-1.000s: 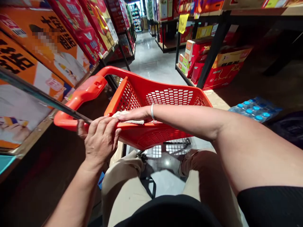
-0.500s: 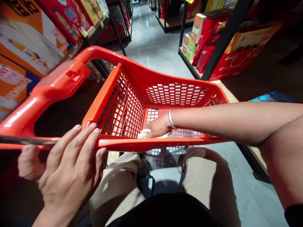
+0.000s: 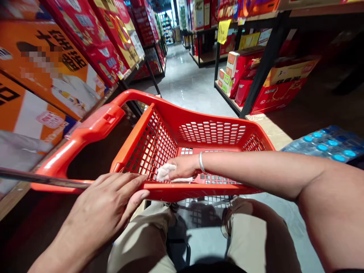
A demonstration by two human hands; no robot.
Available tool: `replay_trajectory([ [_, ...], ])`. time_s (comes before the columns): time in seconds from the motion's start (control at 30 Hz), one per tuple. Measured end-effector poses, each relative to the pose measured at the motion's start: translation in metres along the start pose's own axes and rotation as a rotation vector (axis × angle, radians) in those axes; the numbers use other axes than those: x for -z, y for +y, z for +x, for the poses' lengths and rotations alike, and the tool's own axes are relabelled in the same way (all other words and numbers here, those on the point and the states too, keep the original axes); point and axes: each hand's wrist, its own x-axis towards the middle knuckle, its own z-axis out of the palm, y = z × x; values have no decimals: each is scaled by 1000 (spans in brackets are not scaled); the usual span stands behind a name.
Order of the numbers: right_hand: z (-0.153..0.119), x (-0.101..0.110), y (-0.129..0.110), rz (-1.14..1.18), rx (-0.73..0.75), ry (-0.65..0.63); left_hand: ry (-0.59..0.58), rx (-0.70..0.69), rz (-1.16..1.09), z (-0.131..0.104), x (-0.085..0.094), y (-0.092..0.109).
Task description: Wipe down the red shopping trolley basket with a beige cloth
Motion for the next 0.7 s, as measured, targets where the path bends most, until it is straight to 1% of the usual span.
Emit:
replay_trajectory([
  [0.03, 4, 4, -4, 59, 31, 72, -5, 21, 3, 5, 1, -3],
  [0.07, 9, 10, -8, 120, 49, 173, 3, 55, 22, 11, 0, -6],
  [0.13, 23, 27, -17, 193, 70, 445, 26, 150, 105, 24, -3, -11],
  [0.17, 32, 37, -22, 209, 90, 584, 20, 204, 158, 30, -6, -13],
  [0.2, 41, 47, -25, 208, 111, 705, -16, 259, 205, 35, -9, -15],
  [0.27, 64, 66, -31, 147, 162, 885, -141, 356, 260, 42, -14, -14],
  [0.33, 87, 76, -34, 28, 222, 996, -250, 413, 268, 46, -16, -11],
  [0.37, 98, 76, -33, -22, 244, 1032, -277, 420, 262, 46, -16, -9],
  [0.4, 108, 71, -31, -61, 258, 1051, -285, 416, 257, 45, -15, -8],
  [0.43, 115, 62, -26, -94, 266, 1051, -284, 408, 254, 44, -15, -8],
  [0.5, 123, 34, -13, -177, 291, 1011, -277, 389, 255, 41, -14, -10],
  [0.57, 121, 2, 6, -303, 376, 925, -280, 363, 264, 39, -14, -13],
  [0.6, 117, -10, 15, -370, 447, 853, -283, 351, 267, 38, -15, -14],
  [0.63, 113, -19, 24, -428, 515, 787, -287, 342, 269, 37, -15, -15],
  [0.67, 109, -22, 30, -478, 574, 726, -289, 341, 271, 38, -15, -14],
  [0.7, 106, -19, 35, -519, 615, 678, -291, 345, 276, 38, -15, -13],
])
